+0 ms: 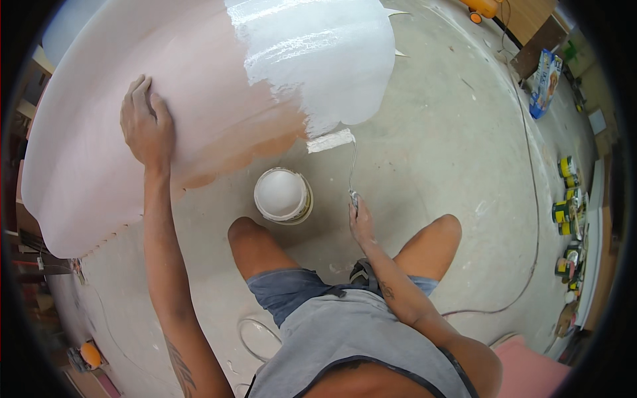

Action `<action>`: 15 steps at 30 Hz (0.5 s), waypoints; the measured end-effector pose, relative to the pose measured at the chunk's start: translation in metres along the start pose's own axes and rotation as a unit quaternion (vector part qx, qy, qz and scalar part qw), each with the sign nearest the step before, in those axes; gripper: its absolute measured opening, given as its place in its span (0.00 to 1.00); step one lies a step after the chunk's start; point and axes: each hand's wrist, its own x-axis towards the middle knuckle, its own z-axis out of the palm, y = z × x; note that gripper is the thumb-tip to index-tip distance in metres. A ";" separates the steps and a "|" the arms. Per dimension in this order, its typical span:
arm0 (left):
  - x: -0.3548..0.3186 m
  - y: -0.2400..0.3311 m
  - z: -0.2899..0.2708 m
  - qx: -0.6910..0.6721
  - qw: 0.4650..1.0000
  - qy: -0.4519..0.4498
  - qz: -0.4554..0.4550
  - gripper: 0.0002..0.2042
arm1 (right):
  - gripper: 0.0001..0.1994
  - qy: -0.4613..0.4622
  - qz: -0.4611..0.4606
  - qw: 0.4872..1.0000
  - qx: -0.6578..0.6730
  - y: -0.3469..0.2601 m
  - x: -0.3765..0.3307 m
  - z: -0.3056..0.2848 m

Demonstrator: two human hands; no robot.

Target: The person is painting a large white piece of furniture using a paint roller.

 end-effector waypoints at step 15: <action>0.000 -0.003 -0.003 0.002 1.000 0.004 0.002 0.17 | 0.16 0.051 -0.058 0.994 0.071 -0.141 0.073 -0.018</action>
